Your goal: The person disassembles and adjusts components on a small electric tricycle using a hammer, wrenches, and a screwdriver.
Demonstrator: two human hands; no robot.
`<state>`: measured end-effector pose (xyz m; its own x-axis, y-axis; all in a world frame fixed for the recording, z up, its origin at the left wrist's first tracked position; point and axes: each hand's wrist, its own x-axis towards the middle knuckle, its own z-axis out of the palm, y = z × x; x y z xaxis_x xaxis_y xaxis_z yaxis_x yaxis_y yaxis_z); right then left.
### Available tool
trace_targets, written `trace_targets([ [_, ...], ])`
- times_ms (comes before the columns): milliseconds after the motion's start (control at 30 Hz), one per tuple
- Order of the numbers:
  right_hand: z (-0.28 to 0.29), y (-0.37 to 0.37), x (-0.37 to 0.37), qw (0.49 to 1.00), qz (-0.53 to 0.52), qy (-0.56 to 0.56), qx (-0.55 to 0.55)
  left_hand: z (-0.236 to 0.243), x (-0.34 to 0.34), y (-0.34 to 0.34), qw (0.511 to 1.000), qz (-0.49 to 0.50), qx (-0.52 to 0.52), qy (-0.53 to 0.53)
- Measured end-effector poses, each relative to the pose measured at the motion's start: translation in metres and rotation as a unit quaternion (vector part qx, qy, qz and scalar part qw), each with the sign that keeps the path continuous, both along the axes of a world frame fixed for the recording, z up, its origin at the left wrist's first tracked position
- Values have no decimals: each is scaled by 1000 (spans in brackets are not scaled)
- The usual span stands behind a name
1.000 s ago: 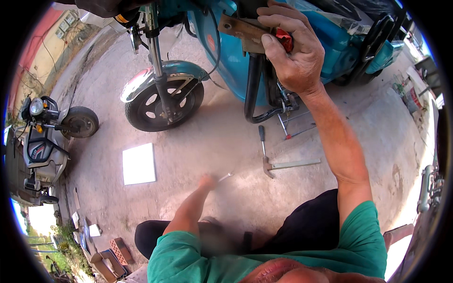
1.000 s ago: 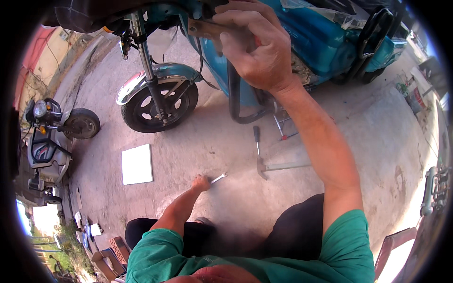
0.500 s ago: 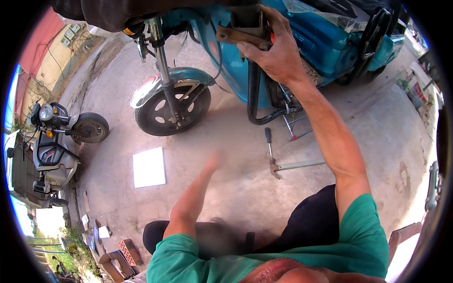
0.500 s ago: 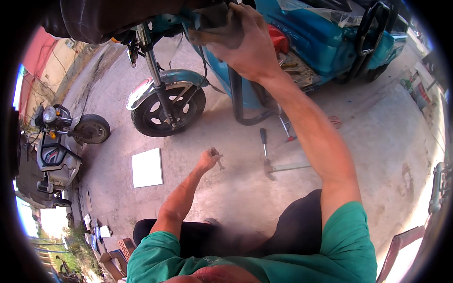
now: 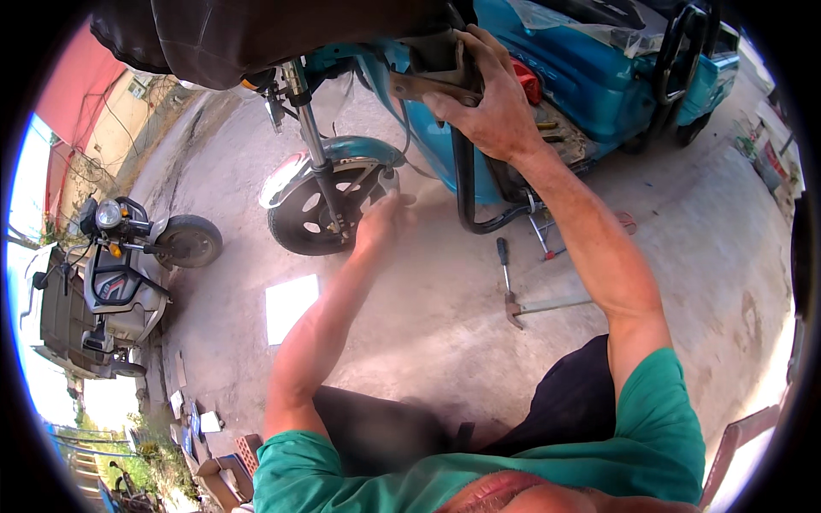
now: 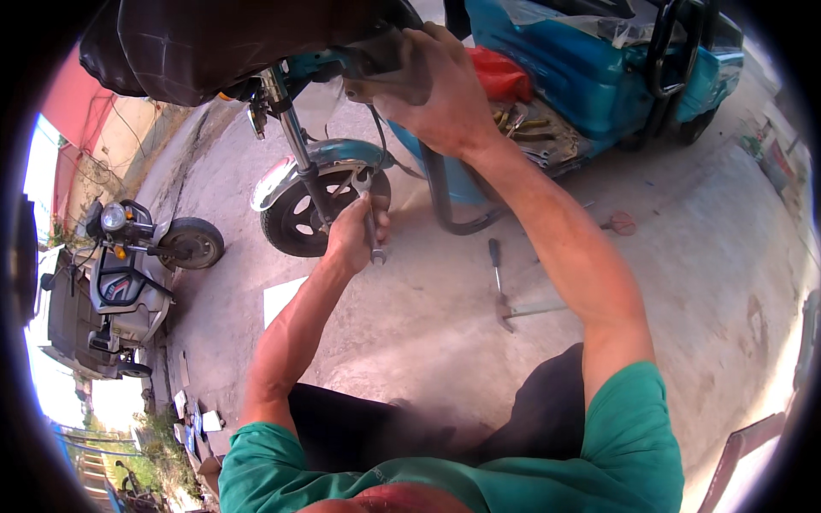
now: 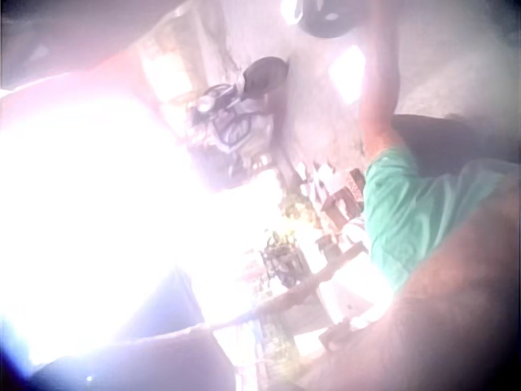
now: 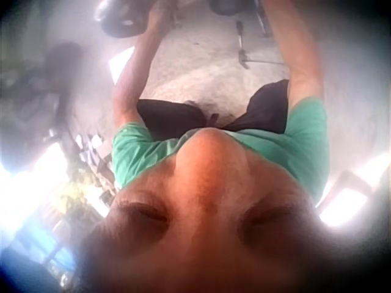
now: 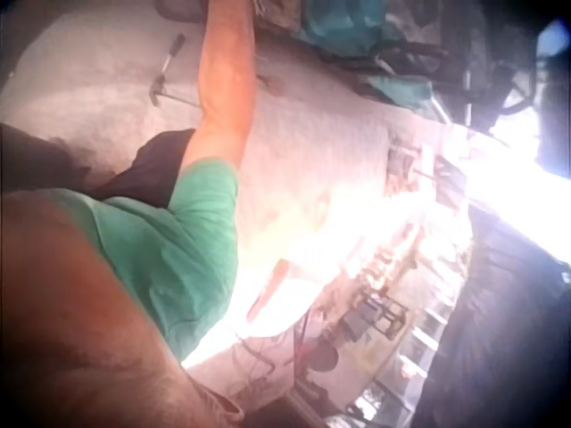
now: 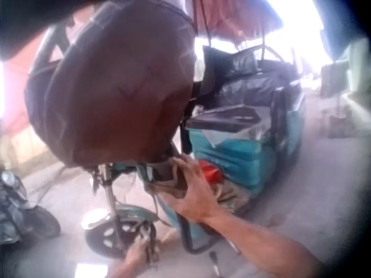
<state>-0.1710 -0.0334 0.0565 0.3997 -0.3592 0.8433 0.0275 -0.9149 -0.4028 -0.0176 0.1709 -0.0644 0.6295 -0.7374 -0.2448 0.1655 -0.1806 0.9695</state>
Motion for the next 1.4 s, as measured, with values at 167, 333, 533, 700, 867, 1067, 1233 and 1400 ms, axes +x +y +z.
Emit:
trace_targets([
  [167,9,12,-7,997,11,35,68,60,-37,-6,992,-52,-116,-20],
  [333,3,7,-2,998,-2,6,58,97,-65,-26,975,-60,-211,35],
  [533,1,4,0,999,-2,2,47,100,-65,-54,940,-96,-318,81],
  [700,1,3,-3,999,6,-2,52,105,-71,-63,952,-42,-296,63],
  [867,1,2,-1,999,9,-17,30,106,-46,-59,970,-42,-220,-92],
  [1067,3,3,-3,999,9,15,45,112,-19,-53,960,-101,-194,-176],
  [1233,1,-2,-1,1000,0,19,18,114,3,-54,933,-118,-163,-298],
  [1400,2,-1,-3,999,0,28,19,132,14,-47,878,-125,-114,-449],
])
